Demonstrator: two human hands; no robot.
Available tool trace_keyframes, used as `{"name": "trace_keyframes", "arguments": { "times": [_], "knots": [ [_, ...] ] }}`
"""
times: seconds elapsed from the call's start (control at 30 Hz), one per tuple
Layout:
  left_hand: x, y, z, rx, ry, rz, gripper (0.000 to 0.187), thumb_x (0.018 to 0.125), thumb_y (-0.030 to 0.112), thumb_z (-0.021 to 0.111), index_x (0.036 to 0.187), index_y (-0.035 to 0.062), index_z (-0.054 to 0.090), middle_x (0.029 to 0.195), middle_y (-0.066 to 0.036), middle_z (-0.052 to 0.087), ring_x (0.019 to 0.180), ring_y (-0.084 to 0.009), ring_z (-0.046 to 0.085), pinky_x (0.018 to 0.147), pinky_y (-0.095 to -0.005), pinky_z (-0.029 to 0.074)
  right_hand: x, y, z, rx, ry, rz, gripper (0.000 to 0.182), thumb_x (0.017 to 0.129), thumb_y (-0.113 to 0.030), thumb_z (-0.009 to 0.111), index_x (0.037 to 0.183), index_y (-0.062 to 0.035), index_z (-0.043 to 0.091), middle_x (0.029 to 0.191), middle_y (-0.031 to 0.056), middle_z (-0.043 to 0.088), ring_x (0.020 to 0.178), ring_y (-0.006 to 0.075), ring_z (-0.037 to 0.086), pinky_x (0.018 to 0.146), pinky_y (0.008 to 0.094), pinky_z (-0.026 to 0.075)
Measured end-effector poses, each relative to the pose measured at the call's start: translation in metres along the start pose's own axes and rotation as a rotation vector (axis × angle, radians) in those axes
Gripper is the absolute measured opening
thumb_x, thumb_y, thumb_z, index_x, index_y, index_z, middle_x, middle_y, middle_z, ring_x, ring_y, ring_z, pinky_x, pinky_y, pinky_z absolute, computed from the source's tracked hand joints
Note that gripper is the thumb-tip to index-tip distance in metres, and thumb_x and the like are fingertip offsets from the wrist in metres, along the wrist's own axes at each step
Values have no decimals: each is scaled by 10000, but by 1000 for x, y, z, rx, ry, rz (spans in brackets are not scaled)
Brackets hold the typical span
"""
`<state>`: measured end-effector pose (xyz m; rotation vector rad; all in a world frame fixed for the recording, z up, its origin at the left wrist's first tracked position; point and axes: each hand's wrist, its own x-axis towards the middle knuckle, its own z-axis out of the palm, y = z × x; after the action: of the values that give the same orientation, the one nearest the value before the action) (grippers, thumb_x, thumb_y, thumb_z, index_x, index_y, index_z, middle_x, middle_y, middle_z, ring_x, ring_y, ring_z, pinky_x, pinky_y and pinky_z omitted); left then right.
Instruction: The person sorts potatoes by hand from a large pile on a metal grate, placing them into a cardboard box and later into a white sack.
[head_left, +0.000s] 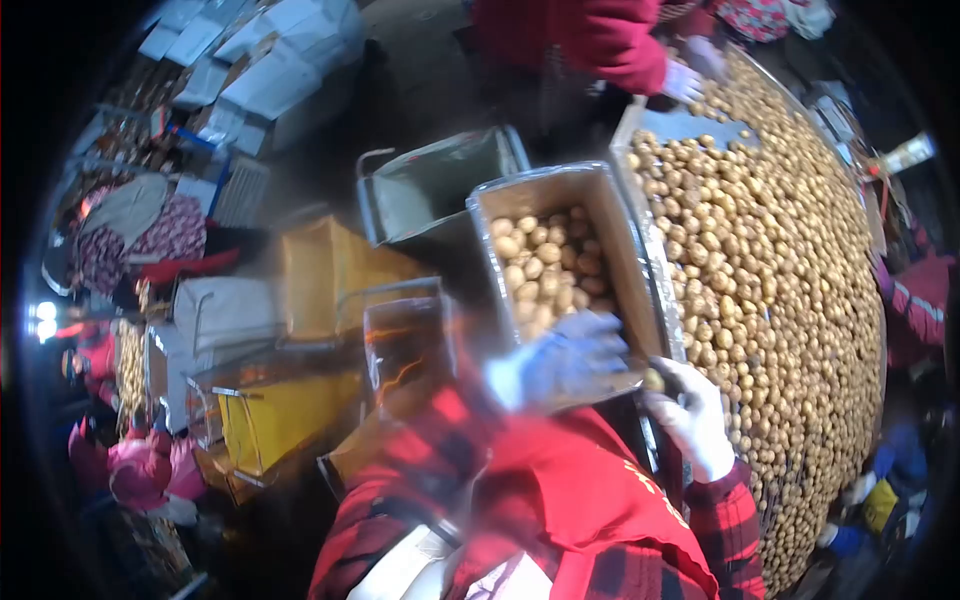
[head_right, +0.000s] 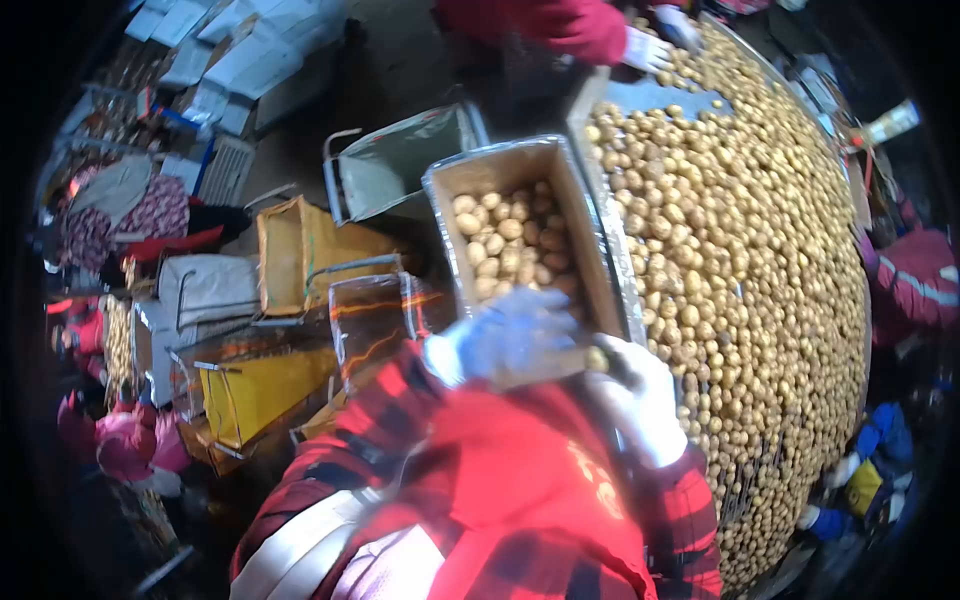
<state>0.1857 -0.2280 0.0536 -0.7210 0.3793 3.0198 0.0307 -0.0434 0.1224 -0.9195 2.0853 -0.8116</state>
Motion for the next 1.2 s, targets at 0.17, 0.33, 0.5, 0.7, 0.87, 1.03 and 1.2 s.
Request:
{"name": "trace_keyframes", "arguments": {
  "times": [0.17,0.33,0.5,0.7,0.87,1.03,1.2],
  "knots": [
    [-14,-44,-29,-189,-319,-25,446,1055,373,437,1388,87,513,1306,-62,572,1100,-174,560,904,-288,493,22,-34,44,-527,-65,-518,509,792,-132,766,1269,-30,620,1158,146,670,1022,274,649,911,392,495],
    [-90,18,-82,112,209,5,351,1046,251,468,1298,18,540,970,-16,573,624,-11,427,440,-123,302,19,-7,41,-197,-41,-527,409,839,-102,731,1235,-46,644,1174,147,662,1002,283,645,898,394,510],
    [-161,85,-128,327,550,220,377,1002,346,579,1185,18,619,855,-1,600,612,-1,490,438,-128,320,5,21,37,-184,70,-398,329,841,-36,698,1169,-21,675,1086,163,703,950,306,670,855,382,538],
    [-219,89,-114,759,619,609,416,950,270,649,1265,1,602,1110,-60,684,856,-121,636,710,-243,485,-9,37,44,-101,-134,-169,300,885,-38,672,1180,17,676,1136,159,694,1049,268,667,928,352,518],
    [-319,27,-174,1063,732,-274,324,896,153,644,1196,34,672,1017,-79,720,863,-155,672,699,-294,523,1,43,50,-134,-159,-233,306,903,-68,654,1196,18,668,1106,178,693,1034,294,658,928,371,512],
    [-340,-97,-241,1784,998,-561,367,902,325,640,1178,93,703,1051,-95,731,907,-205,701,810,-353,550,14,49,61,-54,-254,-158,326,884,-86,615,1188,18,661,1083,181,695,1010,330,661,910,394,516],
    [-244,-6,-180,1627,1329,-424,244,924,241,604,1021,53,726,914,-136,723,774,-253,683,694,-382,541,0,31,64,-205,-100,-400,318,850,-135,642,1148,-28,675,1002,174,690,882,353,649,843,425,523]
  ]
}}
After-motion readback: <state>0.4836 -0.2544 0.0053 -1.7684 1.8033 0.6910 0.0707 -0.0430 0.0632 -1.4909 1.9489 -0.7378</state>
